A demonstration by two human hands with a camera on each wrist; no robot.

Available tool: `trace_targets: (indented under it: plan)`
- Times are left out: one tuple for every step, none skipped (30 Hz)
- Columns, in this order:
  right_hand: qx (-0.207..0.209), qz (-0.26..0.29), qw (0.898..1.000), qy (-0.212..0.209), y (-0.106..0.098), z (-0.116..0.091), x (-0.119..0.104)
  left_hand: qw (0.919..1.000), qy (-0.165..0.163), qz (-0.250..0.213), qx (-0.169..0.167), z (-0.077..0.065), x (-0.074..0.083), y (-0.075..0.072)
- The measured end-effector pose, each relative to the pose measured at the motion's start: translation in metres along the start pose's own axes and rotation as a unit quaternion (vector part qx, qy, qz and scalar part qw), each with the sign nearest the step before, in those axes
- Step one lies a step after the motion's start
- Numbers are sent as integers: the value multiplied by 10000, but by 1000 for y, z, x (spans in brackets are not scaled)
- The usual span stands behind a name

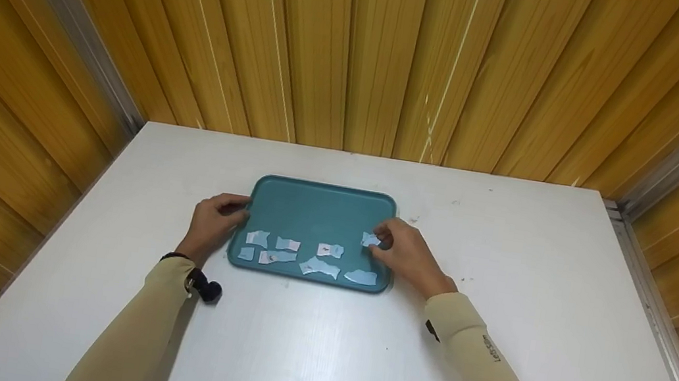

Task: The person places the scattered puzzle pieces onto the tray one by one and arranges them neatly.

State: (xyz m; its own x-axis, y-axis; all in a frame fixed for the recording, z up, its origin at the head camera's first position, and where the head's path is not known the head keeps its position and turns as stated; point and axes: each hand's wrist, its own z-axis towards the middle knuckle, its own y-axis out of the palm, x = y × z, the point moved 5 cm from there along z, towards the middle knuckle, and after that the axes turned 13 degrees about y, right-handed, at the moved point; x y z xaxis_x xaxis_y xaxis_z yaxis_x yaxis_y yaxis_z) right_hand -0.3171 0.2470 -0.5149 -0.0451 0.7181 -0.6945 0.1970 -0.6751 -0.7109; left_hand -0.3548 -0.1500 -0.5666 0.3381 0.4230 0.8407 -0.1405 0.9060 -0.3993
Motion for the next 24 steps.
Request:
trace_targets:
  plan:
    - [-28,-8,10000,-9,2,0,0,10000,22,29,-2,0,0,0]
    - [-56,-29,10000,-30,3,-1,0,10000,51,48,1,0,0,0]
    - [-94,-47,9999,-47,4,-1,1,9999,79,70,5,0,1,0]
    - [-135,-50,9999,-36,6,-2,1,9999,99,93,12,0,1,0]
    - [-169,-64,9998,-18,7,-3,1,9999,111,121,18,0,1,0]
    - [-203,-88,9998,11,9,-3,1,9998,124,145,18,0,2,0]
    - [-262,-93,9996,65,10,-3,1,9998,104,137,23,0,2,0]
    - [-305,-100,9994,109,11,-4,1,9999,86,125,22,0,2,0]
    - [-337,-106,9993,135,13,-4,1,9999,58,119,19,0,2,1]
    - [-358,-119,9992,158,14,-4,1,9999,44,107,16,-1,2,1]
    - [-375,-147,9991,159,15,-4,0,10000,22,96,12,-1,2,1]
    - [-393,-176,9990,149,16,-5,0,10000,15,82,11,-1,2,1]
    - [-407,-213,9988,143,17,-5,-1,10000,7,76,13,-1,2,1]
    - [-421,-256,9987,113,17,-5,-2,10000,6,72,16,-1,2,1]
    - [-431,-298,9986,103,18,-5,-2,10000,10,68,21,-1,3,0]
    - [-445,-333,9984,107,19,-6,-2,10000,16,63,22,-1,3,0]
    - [-458,-349,9983,111,19,-6,-3,10000,4,56,22,-1,3,0]
    - [-473,-356,9982,116,19,-6,-3,10000,-1,40,20,-1,3,0]
    - [-483,-365,9981,125,20,-6,-3,10000,-18,30,15,-1,3,0]
    - [-497,-371,9980,127,20,-6,-3,10000,-34,15,11,-1,2,0]
    - [-508,-373,9979,152,20,-6,-3,10000,-47,1,5,-1,2,0]
    - [-527,-378,9978,161,20,-6,-2,10000,-67,-5,-3,-1,2,0]
    - [-541,-387,9977,162,20,-6,-3,10000,-84,-17,-11,-1,1,0]
    - [-554,-410,9975,162,20,-7,-2,10000,-96,-20,-15,-1,1,0]
